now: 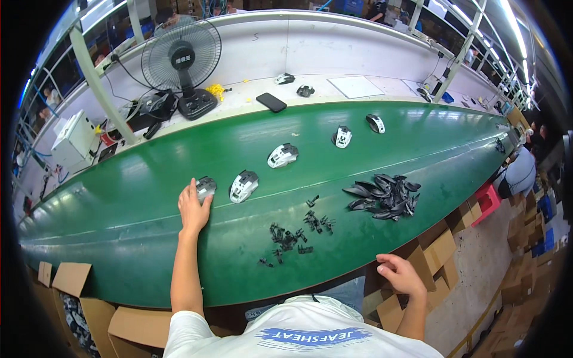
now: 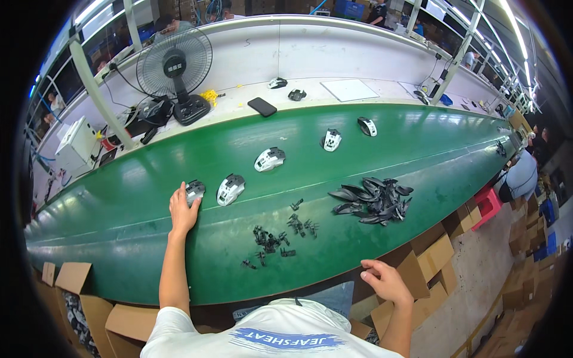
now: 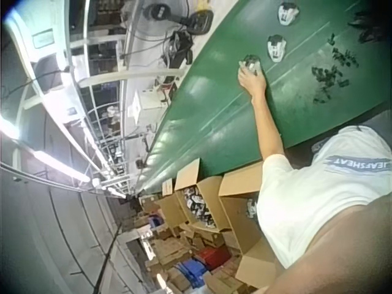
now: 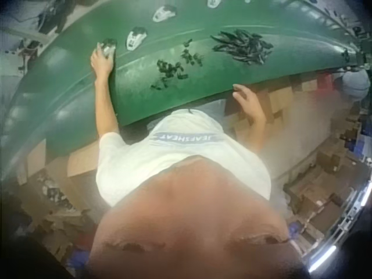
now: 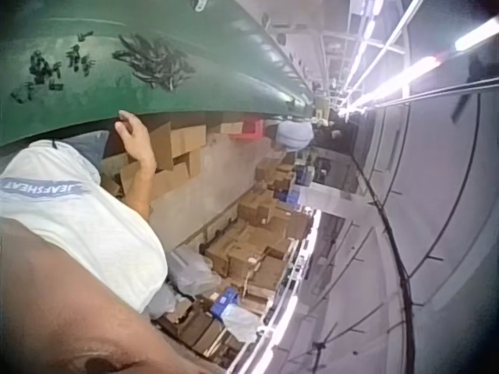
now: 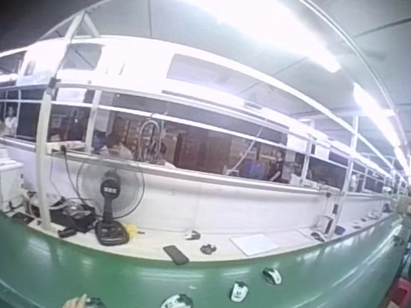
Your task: The person shifts cardboard boxes, takes computer mouse shells from a box onto the workstation, and manually fits small plastic pieces into the mouse bodies.
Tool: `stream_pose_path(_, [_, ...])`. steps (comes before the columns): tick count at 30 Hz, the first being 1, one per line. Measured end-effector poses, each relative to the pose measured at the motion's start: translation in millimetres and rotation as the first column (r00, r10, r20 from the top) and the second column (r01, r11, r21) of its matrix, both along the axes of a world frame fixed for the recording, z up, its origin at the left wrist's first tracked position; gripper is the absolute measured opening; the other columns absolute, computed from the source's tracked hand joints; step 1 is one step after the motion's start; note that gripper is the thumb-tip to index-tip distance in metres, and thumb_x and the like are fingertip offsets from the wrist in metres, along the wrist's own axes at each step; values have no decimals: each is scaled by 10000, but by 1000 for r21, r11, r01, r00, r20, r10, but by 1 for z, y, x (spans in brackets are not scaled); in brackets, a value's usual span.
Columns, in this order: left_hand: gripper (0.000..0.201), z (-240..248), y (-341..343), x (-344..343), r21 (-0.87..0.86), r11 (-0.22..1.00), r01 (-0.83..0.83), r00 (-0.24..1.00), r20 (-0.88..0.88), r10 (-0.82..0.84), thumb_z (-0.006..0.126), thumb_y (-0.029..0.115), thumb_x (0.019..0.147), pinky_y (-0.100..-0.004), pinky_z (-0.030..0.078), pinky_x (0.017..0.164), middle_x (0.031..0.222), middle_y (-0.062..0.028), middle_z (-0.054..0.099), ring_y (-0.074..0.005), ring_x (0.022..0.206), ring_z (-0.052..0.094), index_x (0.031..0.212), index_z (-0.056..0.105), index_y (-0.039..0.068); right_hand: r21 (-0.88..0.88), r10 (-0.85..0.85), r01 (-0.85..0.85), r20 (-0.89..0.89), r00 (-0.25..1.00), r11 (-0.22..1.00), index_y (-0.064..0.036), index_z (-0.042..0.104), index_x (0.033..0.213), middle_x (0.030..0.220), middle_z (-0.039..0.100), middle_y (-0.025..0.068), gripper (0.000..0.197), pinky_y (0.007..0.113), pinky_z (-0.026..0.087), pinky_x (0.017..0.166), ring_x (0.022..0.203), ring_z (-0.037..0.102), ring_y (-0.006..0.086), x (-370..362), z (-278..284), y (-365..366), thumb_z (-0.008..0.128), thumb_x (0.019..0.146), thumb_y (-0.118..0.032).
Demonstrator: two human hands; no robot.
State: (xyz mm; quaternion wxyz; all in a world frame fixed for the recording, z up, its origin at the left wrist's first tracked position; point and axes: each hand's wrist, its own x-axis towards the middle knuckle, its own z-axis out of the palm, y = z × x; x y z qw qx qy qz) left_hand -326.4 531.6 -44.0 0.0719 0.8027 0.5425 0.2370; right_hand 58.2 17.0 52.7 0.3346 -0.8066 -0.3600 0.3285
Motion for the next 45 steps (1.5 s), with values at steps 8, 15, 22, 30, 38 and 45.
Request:
stream_pose_path(8, [579,34,14,60,-265,908,325,241,951,191,609,454,1087,-477,491,1122,1437,-152,601,-266,1285,607,1475,537,30,185,27,-231,724,690,955,-51,693,1326,1276,698,143,421,436,529,994,1148,664,319,22,16,133,764,955,-237])
stream_pose_path(15, [518,36,34,90,40,611,790,-412,772,483,546,482,1090,-437,612,899,1297,-143,717,-301,1065,716,1411,624,83,69,82,-253,837,541,965,-93,682,1340,1360,610,132,470,509,437,1043,1271,541,349,24,-3,211,780,933,-305])
stream_pose_path(22, [501,11,44,94,-79,706,704,-367,810,457,540,494,1096,-407,577,855,1242,-110,724,-263,1036,709,1393,631,100,214,375,-630,645,665,747,-46,601,1439,1430,636,212,539,476,447,1147,1339,575,404,35,-4,485,669,1026,-386])
stream_pose_path(30, [489,9,46,97,-250,715,653,-353,735,579,547,497,1097,-382,561,875,1167,-86,722,-234,996,697,1358,626,92,-38,180,-258,810,558,966,-174,470,1600,1581,558,118,750,661,93,1276,1580,311,401,92,-67,701,576,1006,-619])
stream_pose_path(38, [514,14,42,103,-281,737,614,-300,781,548,534,487,1107,-375,548,930,1245,-90,716,-224,1052,688,1423,592,86,28,119,-262,840,529,965,-182,505,1572,1533,584,138,733,658,108,1272,1551,357,379,110,-63,694,604,996,-625])
stream_pose_path(45, [488,9,39,98,-281,767,577,-331,778,534,527,481,1107,-393,566,893,1218,-123,727,-266,1023,695,1378,627,87,182,264,-504,678,687,844,-154,625,1438,1483,605,116,530,582,200,1270,1450,500,294,80,-37,505,694,994,-437])
